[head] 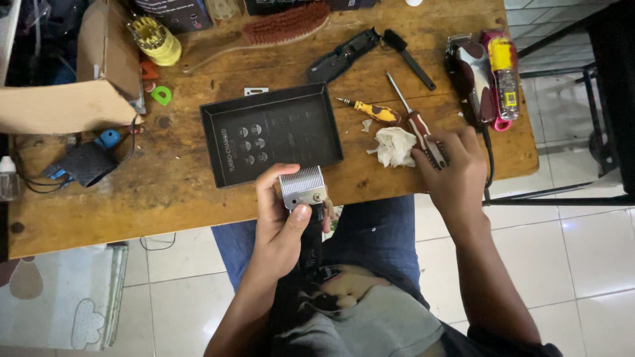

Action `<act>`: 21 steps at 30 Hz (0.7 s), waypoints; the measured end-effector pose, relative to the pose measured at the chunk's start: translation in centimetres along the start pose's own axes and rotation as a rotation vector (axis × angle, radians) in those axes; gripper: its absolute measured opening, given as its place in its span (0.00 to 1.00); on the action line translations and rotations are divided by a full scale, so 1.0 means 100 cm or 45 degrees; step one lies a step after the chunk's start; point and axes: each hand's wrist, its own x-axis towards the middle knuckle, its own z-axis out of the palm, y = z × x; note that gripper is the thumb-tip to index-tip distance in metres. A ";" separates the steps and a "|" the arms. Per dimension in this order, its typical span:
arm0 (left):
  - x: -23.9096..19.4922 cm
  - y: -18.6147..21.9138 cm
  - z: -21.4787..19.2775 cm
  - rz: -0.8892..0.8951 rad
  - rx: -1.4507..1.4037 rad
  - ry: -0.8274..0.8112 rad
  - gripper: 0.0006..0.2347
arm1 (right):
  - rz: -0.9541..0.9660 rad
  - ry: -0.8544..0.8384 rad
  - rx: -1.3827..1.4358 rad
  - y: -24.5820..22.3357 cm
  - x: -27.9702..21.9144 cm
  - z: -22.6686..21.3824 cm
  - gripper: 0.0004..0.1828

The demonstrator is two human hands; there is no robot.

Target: The person assembles a hair clipper by attaching the blade to the body, tightening it with a screwdriver, fitting the casing together, fastening screws with a screwdriver, and wiping the clipper with a cloth.

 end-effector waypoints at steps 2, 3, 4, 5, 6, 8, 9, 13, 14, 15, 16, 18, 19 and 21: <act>0.000 -0.001 -0.001 0.006 -0.025 -0.003 0.21 | -0.026 -0.047 -0.023 0.000 0.008 -0.002 0.16; 0.000 0.000 -0.003 0.008 -0.022 -0.007 0.21 | -0.051 -0.095 -0.042 0.000 0.013 -0.003 0.15; -0.001 0.000 -0.004 0.010 -0.020 -0.011 0.20 | -0.053 -0.097 -0.044 0.001 0.019 -0.006 0.15; -0.001 0.000 -0.005 0.011 -0.020 -0.008 0.20 | -0.138 -0.113 -0.012 0.003 0.026 -0.010 0.13; -0.002 0.000 -0.005 0.001 -0.016 0.001 0.20 | -0.222 -0.129 0.021 0.005 0.034 -0.012 0.12; -0.002 -0.001 -0.008 -0.008 -0.013 0.010 0.20 | -0.278 -0.138 0.053 0.010 0.060 -0.013 0.09; -0.002 -0.002 -0.009 -0.013 -0.025 -0.002 0.20 | -0.331 -0.149 0.086 0.012 0.074 -0.012 0.08; -0.003 -0.003 -0.007 -0.045 -0.053 0.017 0.20 | -0.648 -0.187 0.090 0.007 0.135 0.021 0.04; -0.003 -0.003 -0.007 -0.038 -0.052 0.020 0.20 | -0.735 -0.170 0.070 0.004 0.150 0.036 0.04; -0.002 -0.002 -0.006 -0.033 -0.047 0.019 0.20 | -0.740 -0.170 0.070 0.002 0.164 0.050 0.04; -0.002 -0.002 -0.007 -0.029 -0.042 0.018 0.20 | -0.713 -0.359 0.095 0.000 0.178 0.065 0.05; -0.001 0.000 -0.008 -0.046 -0.035 0.029 0.20 | -0.690 -0.561 0.126 0.001 0.194 0.083 0.06; -0.002 0.001 -0.010 -0.067 -0.024 0.037 0.19 | -0.639 -0.600 0.010 0.002 0.199 0.091 0.06; -0.001 0.003 -0.011 -0.050 -0.041 0.039 0.19 | -0.598 -0.642 -0.102 0.003 0.202 0.103 0.06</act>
